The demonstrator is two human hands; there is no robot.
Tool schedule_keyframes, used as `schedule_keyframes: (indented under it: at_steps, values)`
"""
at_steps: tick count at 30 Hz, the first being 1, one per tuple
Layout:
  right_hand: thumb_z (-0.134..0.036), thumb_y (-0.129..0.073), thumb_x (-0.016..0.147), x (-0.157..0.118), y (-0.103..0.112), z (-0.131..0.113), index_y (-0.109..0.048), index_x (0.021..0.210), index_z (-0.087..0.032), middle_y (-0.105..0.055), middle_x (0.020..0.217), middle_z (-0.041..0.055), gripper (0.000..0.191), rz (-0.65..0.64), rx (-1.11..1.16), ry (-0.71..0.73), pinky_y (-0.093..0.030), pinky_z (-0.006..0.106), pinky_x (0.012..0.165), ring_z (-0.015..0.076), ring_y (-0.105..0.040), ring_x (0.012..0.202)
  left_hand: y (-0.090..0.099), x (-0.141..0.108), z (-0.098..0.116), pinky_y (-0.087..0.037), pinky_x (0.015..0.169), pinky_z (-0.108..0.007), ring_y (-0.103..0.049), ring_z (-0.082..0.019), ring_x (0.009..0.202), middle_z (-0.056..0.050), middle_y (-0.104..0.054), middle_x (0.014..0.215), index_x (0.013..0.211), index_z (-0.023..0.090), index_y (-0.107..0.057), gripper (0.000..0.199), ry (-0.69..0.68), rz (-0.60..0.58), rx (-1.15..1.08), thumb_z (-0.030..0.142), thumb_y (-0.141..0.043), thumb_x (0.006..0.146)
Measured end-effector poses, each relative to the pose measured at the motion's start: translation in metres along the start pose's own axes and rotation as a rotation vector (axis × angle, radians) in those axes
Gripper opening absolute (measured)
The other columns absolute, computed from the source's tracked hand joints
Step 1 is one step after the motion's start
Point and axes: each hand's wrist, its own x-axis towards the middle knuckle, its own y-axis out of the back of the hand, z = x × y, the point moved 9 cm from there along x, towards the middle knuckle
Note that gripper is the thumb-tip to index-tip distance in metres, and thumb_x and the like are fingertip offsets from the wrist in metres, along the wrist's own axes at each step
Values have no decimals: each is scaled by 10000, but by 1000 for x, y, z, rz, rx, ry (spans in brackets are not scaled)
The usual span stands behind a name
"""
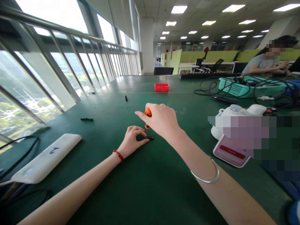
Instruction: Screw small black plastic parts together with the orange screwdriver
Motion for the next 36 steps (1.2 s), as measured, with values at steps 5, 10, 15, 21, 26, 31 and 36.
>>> schedule_keyframes:
  at_steps: [5, 10, 15, 21, 26, 31, 36]
  values:
    - [-352, -509, 740, 1, -3, 2, -502, 878, -235, -541, 564, -40, 181, 8, 48, -12, -257, 228, 469, 121, -446, 468, 1, 1, -2, -396, 914, -408, -447, -240, 1012, -27, -613, 907, 710, 209, -642, 98, 5, 22, 15, 274, -705, 673]
    - [-467, -455, 780, 3, -4, 4, -501, 808, -224, -546, 581, -19, 249, 32, 21, -19, -258, 234, 471, 131, -457, 483, 4, 0, -4, -411, 893, -395, -455, -237, 987, -32, -621, 889, 706, 204, -639, 104, 17, 47, 51, 279, -704, 677]
    - [-374, -485, 764, 3, -3, 4, -518, 889, -230, -546, 591, -29, 193, 54, 27, -5, -263, 234, 478, 129, -463, 501, 3, 1, -4, -414, 887, -393, -457, -236, 985, -35, -626, 889, 709, 200, -641, 105, 16, 38, 56, 287, -696, 686]
    - [-505, -463, 765, 2, -14, 4, -533, 723, -216, -536, 566, -13, 301, -43, 52, -16, -278, 242, 471, 129, -466, 486, 3, 1, -4, -412, 893, -396, -458, -238, 995, -33, -627, 894, 710, 204, -645, 90, 9, 41, 44, 275, -695, 684]
    - [-381, -517, 730, 1, -19, 2, -529, 821, -237, -564, 623, -23, 171, -19, 134, -22, -290, 240, 483, 138, -489, 534, 3, 1, -1, -412, 892, -403, -458, -240, 991, -34, -627, 889, 729, 203, -647, 78, 15, 28, 32, 256, -688, 689]
    - [-404, -544, 691, -1, -17, 3, -443, 953, -237, -533, 590, -51, 327, 4, 147, -57, -279, 240, 481, 141, -468, 495, 4, 1, 0, -414, 888, -400, -457, -240, 984, -32, -623, 882, 723, 207, -642, 78, 12, 28, 30, 254, -691, 684]
    - [-564, -446, 760, -1, -6, 7, -458, 743, -223, -502, 540, -29, 342, 152, 144, -77, -273, 238, 482, 148, -489, 517, 3, 1, -2, -411, 891, -398, -467, -236, 984, -33, -623, 890, 721, 204, -640, 78, 12, 34, 37, 259, -687, 691]
